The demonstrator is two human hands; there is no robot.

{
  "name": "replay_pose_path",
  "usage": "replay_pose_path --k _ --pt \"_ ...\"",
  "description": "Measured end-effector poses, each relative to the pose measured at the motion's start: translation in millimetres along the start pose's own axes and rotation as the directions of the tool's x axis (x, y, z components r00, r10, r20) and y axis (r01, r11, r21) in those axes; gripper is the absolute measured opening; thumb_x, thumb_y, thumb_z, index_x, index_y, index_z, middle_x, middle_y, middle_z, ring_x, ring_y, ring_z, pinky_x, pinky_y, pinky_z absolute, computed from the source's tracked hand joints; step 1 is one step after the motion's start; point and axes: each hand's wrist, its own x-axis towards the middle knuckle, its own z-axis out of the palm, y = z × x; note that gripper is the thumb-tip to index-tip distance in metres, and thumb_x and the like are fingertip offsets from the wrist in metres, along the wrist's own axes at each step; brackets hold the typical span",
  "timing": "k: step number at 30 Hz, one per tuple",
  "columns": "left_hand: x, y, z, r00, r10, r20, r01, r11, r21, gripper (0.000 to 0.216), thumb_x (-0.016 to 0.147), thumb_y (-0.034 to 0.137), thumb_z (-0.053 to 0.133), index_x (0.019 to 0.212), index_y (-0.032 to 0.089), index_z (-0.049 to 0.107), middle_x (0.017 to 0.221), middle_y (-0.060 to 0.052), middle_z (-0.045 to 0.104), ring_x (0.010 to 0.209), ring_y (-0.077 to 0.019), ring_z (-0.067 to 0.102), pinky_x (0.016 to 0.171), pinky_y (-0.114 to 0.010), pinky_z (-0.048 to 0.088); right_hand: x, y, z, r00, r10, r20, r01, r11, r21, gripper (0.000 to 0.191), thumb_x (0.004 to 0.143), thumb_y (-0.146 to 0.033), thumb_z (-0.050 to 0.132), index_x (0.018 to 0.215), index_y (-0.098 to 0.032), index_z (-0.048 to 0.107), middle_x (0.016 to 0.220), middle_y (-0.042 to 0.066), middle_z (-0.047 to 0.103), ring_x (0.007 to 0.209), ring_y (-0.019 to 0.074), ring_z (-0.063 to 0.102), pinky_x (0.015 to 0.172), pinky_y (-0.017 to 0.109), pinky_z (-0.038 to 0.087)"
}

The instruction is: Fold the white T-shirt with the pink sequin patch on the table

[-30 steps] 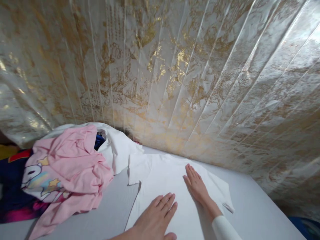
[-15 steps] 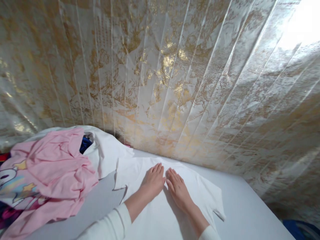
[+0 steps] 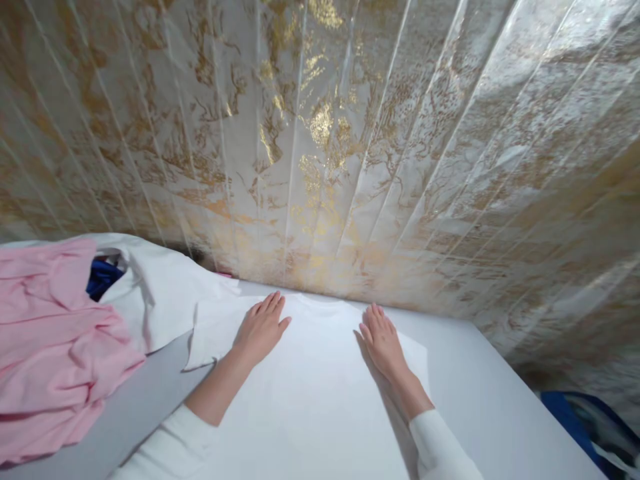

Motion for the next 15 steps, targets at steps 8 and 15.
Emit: replay_pose_path --k 8,15 --pt "0 -1 -1 1.0 0.021 -0.003 -0.021 1.0 0.022 0.05 0.098 0.034 0.037 0.142 0.011 0.042 0.152 -0.013 0.035 0.14 -0.0246 0.032 0.111 -0.042 0.028 -102 -69 8 0.943 -0.332 -0.008 0.332 0.942 0.056 0.061 0.099 -0.048 0.034 0.15 -0.015 0.03 0.156 0.01 0.026 0.145 0.0247 0.022 0.115 0.045 0.029" --pt "2 -6 -1 0.999 0.032 -0.044 -0.032 0.999 0.007 0.048 0.098 0.033 0.039 0.14 0.013 0.046 0.15 -0.014 0.038 0.14 -0.0259 0.033 0.11 -0.044 0.03 -102 12 -2 1.0 -0.002 0.006 0.002 0.995 -0.098 0.066 0.098 -0.053 0.029 0.148 -0.011 0.035 0.155 0.01 0.029 0.144 0.0245 0.026 0.116 0.046 0.027"
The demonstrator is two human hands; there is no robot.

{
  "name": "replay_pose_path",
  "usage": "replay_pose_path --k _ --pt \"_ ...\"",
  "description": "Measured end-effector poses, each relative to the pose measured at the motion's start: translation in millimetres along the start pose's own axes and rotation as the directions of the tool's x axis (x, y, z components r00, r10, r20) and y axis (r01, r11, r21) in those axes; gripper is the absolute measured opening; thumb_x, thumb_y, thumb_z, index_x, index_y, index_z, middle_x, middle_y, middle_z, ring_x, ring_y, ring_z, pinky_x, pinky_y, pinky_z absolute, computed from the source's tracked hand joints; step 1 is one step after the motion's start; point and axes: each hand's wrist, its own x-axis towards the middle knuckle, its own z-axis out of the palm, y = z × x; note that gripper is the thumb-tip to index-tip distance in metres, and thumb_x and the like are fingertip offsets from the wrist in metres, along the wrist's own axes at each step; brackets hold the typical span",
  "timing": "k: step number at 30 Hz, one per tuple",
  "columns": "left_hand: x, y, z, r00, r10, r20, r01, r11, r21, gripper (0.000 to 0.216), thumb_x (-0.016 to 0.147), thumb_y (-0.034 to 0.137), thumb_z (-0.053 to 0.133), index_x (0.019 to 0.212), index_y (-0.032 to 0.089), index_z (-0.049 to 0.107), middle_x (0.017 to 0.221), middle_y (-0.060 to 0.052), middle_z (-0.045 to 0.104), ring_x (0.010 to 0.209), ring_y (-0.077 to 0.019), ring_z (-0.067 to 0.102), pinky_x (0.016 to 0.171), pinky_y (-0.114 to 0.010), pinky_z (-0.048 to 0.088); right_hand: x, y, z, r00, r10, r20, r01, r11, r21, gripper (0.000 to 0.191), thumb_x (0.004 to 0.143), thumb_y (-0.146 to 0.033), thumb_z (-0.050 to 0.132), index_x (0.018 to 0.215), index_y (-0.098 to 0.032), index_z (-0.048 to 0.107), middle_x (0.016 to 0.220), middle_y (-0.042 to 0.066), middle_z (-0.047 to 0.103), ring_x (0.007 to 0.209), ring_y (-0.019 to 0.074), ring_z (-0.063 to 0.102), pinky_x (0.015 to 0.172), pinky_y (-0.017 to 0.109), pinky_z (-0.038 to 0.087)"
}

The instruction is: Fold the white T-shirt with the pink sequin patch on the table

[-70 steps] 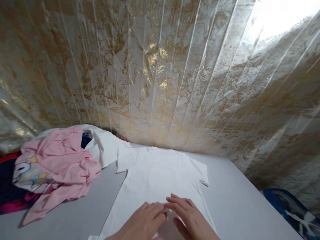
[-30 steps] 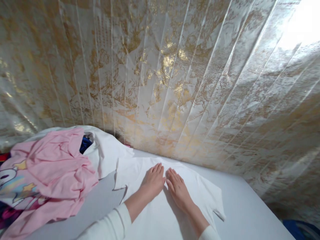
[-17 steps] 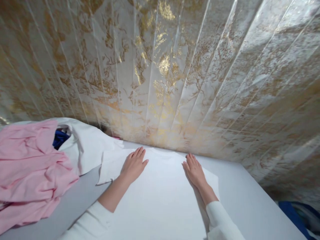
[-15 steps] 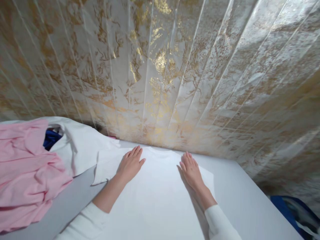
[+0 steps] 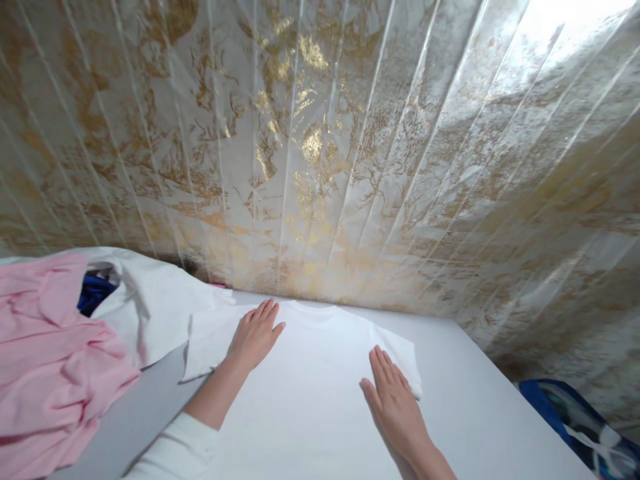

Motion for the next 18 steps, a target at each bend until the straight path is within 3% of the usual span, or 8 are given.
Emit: replay_pose_path --k 5,7,9,12,14,16,18 --pt "-13 11 -15 1.0 0.005 -0.018 -0.005 1.0 0.012 0.046 0.097 0.029 0.039 0.139 0.011 0.047 0.148 -0.017 0.039 0.139 -0.0291 0.035 0.109 -0.047 0.032 2 4 10 0.999 -0.023 -0.033 0.021 0.999 -0.047 0.066 0.096 -0.055 0.029 0.147 -0.014 0.037 0.154 0.009 0.03 0.143 0.0245 0.029 0.116 0.046 0.028" --pt "-39 23 -23 0.999 0.053 -0.004 -0.053 0.998 0.015 0.047 0.096 0.027 0.042 0.14 0.011 0.046 0.149 -0.016 0.038 0.139 -0.027 0.034 0.111 -0.045 0.031 4 6 12 0.999 -0.027 -0.022 0.026 0.998 -0.064 0.067 0.095 -0.055 0.032 0.146 -0.012 0.039 0.154 0.009 0.031 0.142 0.0253 0.03 0.115 0.046 0.029" --pt "-76 35 -29 0.985 0.166 0.041 -0.166 0.986 -0.009 0.052 0.093 0.03 0.048 0.144 0.017 0.042 0.152 -0.007 0.034 0.14 -0.0204 0.033 0.112 -0.036 0.031 4 2 14 1.0 -0.022 -0.022 0.02 0.997 -0.08 0.067 0.093 -0.055 0.036 0.144 -0.011 0.042 0.153 0.011 0.032 0.141 0.0274 0.032 0.114 0.049 0.031" --pt "-131 42 -33 0.919 0.385 0.089 -0.373 0.92 -0.121 0.064 0.094 0.031 0.048 0.152 0.02 0.025 0.157 -0.007 0.021 0.143 -0.0204 0.025 0.113 -0.037 0.029 -9 -23 17 0.986 -0.138 -0.088 0.132 0.988 -0.074 0.062 0.094 -0.052 0.038 0.144 -0.016 0.043 0.153 0.011 0.032 0.14 0.0304 0.034 0.11 0.054 0.034" --pt "-153 34 -33 0.924 0.373 0.086 -0.361 0.924 -0.126 0.064 0.095 0.032 0.048 0.152 0.02 0.024 0.156 -0.007 0.022 0.143 -0.0214 0.025 0.113 -0.038 0.029 -24 -50 21 0.932 -0.334 -0.141 0.331 0.942 -0.049 0.06 0.096 -0.05 0.039 0.148 -0.02 0.037 0.154 0.01 0.03 0.14 0.0297 0.033 0.108 0.051 0.038" --pt "-161 19 -32 0.951 0.303 0.061 -0.298 0.951 -0.083 0.059 0.096 0.034 0.048 0.15 0.019 0.03 0.155 -0.008 0.027 0.141 -0.0222 0.03 0.113 -0.038 0.029 -40 -75 23 0.843 -0.51 -0.171 0.514 0.858 -0.022 0.068 0.094 -0.053 0.042 0.152 -0.02 0.025 0.153 0.011 0.03 0.139 0.0294 0.036 0.104 0.046 0.044" --pt "-158 1 -31 0.969 0.247 0.008 -0.247 0.969 -0.027 0.054 0.097 0.036 0.047 0.148 0.02 0.037 0.153 -0.008 0.032 0.139 -0.0222 0.035 0.112 -0.038 0.03 -50 -87 22 0.801 -0.569 -0.186 0.578 0.816 -0.007 0.076 0.093 -0.054 0.044 0.154 -0.019 0.015 0.152 0.012 0.031 0.138 0.0297 0.038 0.102 0.044 0.047"
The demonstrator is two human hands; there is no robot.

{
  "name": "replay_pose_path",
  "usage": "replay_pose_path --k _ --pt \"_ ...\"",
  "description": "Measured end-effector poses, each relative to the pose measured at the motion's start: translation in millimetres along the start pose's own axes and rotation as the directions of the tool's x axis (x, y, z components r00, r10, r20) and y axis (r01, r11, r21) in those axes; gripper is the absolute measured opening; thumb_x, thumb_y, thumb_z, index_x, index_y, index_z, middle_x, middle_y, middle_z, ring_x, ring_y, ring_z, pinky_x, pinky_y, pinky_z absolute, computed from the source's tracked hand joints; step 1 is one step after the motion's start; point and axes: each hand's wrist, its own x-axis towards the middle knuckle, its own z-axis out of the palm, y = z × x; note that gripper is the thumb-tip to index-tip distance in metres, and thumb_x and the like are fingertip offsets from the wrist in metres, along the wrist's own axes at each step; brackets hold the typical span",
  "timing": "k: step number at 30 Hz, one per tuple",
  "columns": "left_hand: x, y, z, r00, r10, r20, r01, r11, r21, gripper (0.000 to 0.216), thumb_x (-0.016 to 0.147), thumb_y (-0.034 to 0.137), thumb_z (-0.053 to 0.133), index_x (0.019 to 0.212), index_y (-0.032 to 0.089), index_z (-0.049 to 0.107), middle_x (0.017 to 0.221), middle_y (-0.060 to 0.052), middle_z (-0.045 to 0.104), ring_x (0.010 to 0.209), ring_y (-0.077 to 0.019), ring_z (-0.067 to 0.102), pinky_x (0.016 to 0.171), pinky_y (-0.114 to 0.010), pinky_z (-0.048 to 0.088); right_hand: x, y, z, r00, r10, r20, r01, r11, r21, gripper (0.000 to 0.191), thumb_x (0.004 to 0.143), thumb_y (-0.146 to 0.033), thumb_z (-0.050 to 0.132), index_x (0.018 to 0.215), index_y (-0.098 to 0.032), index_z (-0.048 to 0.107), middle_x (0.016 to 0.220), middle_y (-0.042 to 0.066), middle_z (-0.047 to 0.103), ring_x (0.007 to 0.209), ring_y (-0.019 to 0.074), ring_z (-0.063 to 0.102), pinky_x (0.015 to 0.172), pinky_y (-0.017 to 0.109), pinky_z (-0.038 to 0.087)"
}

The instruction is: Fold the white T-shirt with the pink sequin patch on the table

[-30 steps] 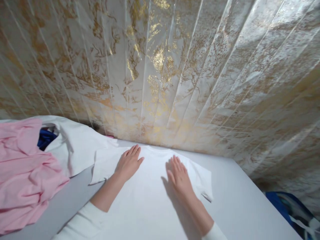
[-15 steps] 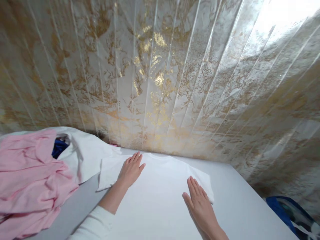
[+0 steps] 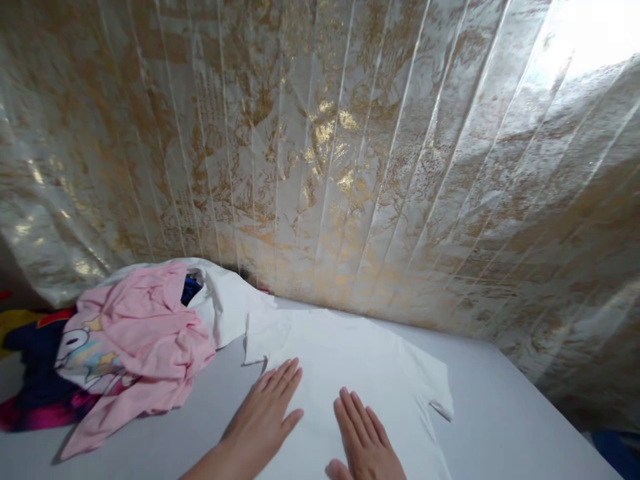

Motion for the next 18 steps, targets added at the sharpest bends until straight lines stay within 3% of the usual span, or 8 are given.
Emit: replay_pose_path --k 2,6,8,11,13,15,18 --pt "1 -17 0 0.997 -0.025 -0.069 0.029 0.998 0.049 0.051 0.098 0.037 0.045 0.146 0.02 0.04 0.152 -0.007 0.036 0.138 -0.0213 0.037 0.111 -0.036 0.031 -4 1 -5 0.998 0.065 0.004 -0.065 0.998 -0.007 0.073 0.095 -0.05 0.043 0.154 -0.02 0.012 0.153 0.011 0.03 0.138 0.0295 0.038 0.102 0.045 0.046" --pt "-2 -37 0 0.986 -0.046 -0.16 0.065 0.991 0.118 0.048 0.1 0.037 0.04 0.145 0.02 0.042 0.15 -0.006 0.04 0.137 -0.0199 0.039 0.109 -0.034 0.032 -17 29 -17 0.968 0.246 0.054 -0.244 0.969 -0.04 0.06 0.098 -0.045 0.038 0.152 -0.025 0.022 0.154 0.006 0.029 0.139 0.0271 0.035 0.107 0.048 0.041" --pt "-8 -41 0 0.979 -0.054 -0.194 0.084 0.985 0.153 0.048 0.099 0.037 0.04 0.143 0.02 0.044 0.15 -0.007 0.041 0.136 -0.0206 0.04 0.107 -0.035 0.034 -22 40 -18 0.964 0.259 0.059 -0.256 0.965 -0.057 0.058 0.098 -0.046 0.037 0.151 -0.026 0.025 0.154 0.005 0.031 0.139 0.0265 0.036 0.107 0.048 0.041" --pt "-22 -39 -3 0.954 -0.036 -0.299 0.106 0.969 0.222 0.05 0.096 0.036 0.043 0.143 0.018 0.044 0.149 -0.008 0.042 0.134 -0.022 0.042 0.104 -0.034 0.037 -21 36 -11 0.976 0.21 -0.058 -0.215 0.972 -0.095 0.061 0.097 -0.048 0.036 0.152 -0.024 0.023 0.149 0.008 0.038 0.133 0.0284 0.044 0.1 0.046 0.048" --pt "-38 -30 -9 0.932 0.013 -0.363 0.093 0.957 0.274 0.053 0.094 0.033 0.044 0.145 0.017 0.04 0.149 -0.008 0.042 0.134 -0.0214 0.043 0.103 -0.031 0.038 -12 11 0 0.976 0.118 -0.186 -0.136 0.987 -0.09 0.068 0.096 -0.053 0.035 0.153 -0.022 0.016 0.146 0.01 0.044 0.128 0.0291 0.051 0.094 0.044 0.052" --pt "-55 -18 -16 0.928 0.084 -0.364 0.042 0.945 0.325 0.058 0.092 0.032 0.046 0.147 0.017 0.036 0.149 -0.007 0.042 0.133 -0.0205 0.043 0.102 -0.029 0.038 2 -31 14 0.95 0.04 -0.311 -0.056 0.997 -0.044 0.072 0.096 -0.058 0.033 0.154 -0.021 0.013 0.141 0.009 0.05 0.123 0.0274 0.056 0.091 0.039 0.053" --pt "-77 -3 -22 0.922 0.207 -0.326 -0.061 0.912 0.404 0.059 0.088 0.031 0.047 0.146 0.02 0.039 0.143 -0.004 0.05 0.128 -0.0185 0.048 0.099 -0.026 0.039 22 -103 41 0.852 0.065 -0.52 -0.061 0.998 0.025 0.053 0.1 -0.036 0.037 0.151 -0.027 0.027 0.125 0.004 0.065 0.11 0.0203 0.066 0.086 0.031 0.053"
